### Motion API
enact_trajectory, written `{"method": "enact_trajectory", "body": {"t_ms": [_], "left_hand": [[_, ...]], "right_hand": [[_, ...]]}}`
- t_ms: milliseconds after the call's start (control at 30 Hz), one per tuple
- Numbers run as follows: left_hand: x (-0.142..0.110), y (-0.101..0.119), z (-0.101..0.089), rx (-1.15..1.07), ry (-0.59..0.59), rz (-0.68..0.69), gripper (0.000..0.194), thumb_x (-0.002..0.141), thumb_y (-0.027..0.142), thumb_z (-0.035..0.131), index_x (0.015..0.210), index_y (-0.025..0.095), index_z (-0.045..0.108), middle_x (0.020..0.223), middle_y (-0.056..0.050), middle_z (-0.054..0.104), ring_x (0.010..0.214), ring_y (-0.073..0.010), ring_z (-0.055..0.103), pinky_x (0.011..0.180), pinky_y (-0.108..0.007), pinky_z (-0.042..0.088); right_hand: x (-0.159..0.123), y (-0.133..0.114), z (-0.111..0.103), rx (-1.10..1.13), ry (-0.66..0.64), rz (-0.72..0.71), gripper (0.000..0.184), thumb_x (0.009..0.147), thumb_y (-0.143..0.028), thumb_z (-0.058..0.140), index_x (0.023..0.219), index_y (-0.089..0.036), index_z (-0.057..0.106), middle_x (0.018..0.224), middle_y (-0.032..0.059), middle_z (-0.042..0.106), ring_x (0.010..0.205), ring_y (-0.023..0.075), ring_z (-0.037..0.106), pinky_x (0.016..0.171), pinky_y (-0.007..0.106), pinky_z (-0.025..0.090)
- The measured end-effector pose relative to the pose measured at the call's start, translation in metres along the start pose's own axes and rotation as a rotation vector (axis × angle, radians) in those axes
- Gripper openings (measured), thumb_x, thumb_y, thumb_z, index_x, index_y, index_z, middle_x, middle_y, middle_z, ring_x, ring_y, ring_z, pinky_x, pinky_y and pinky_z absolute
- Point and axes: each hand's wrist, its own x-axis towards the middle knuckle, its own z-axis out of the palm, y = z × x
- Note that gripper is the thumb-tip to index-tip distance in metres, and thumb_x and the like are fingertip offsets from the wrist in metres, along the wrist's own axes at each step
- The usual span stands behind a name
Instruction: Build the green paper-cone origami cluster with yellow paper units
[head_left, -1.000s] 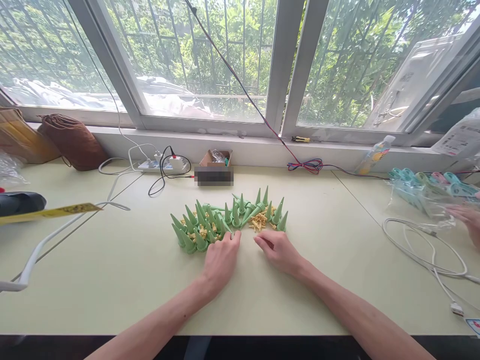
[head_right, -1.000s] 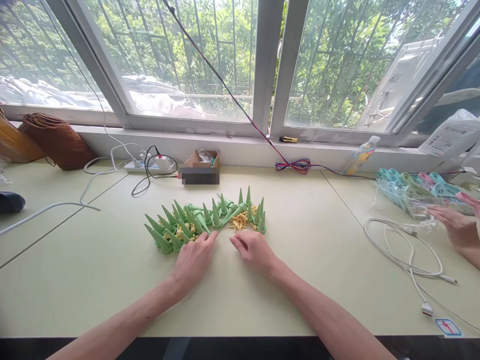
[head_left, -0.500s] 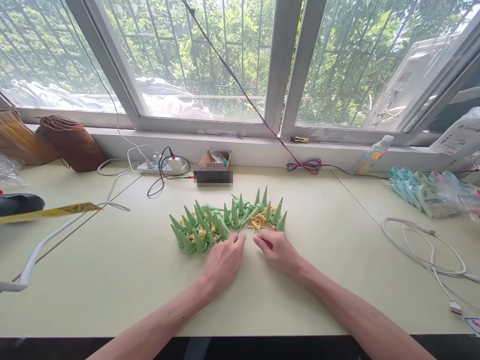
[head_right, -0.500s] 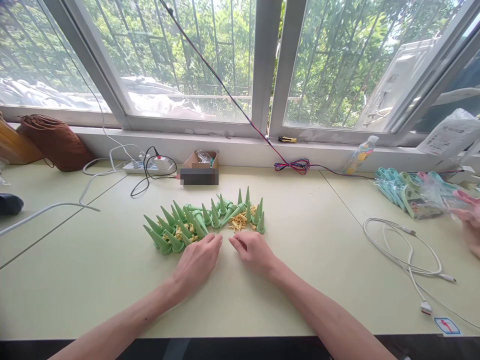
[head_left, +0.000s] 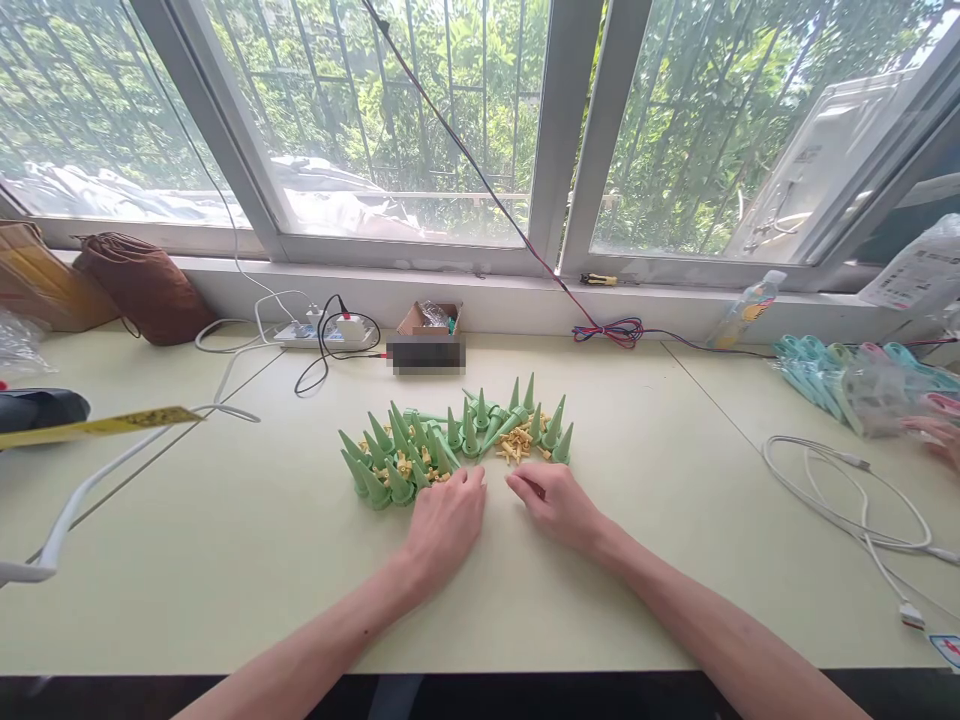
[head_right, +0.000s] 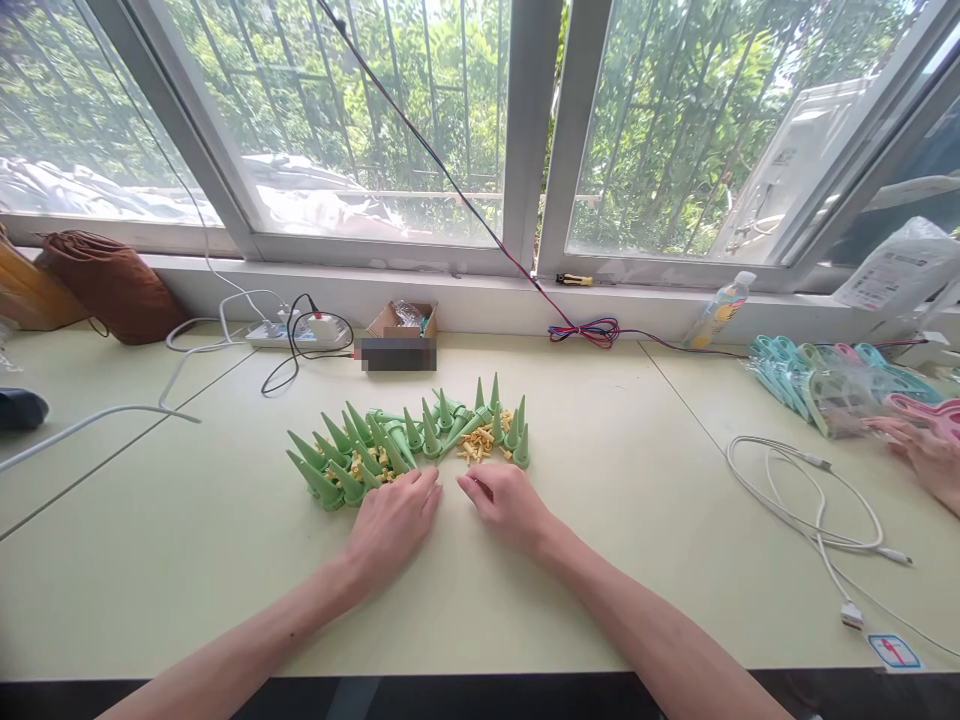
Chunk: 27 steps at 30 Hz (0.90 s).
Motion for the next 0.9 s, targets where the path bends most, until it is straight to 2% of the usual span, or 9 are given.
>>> {"method": "enact_trajectory", "body": {"t_ms": [900], "left_hand": [[-0.0003, 0.0004, 0.0018, 0.067, 0.026, -0.007, 0.026, 0.101, 0.027, 0.037, 0.092, 0.019, 0.06, 0.074, -0.007, 0.071, 0.07, -0.0264, 0.069, 0.054, -0.029, 0.032]], "right_hand": [[-0.0003, 0.0012, -0.0002, -0.014, -0.022, -0.007, 0.037, 0.099, -0.027, 0.044, 0.064, -0.02, 0.035, 0.058, -0.0045, 0.038, 0.055, 0.0109, 0.036, 0.055, 0.025, 0.028]]}}
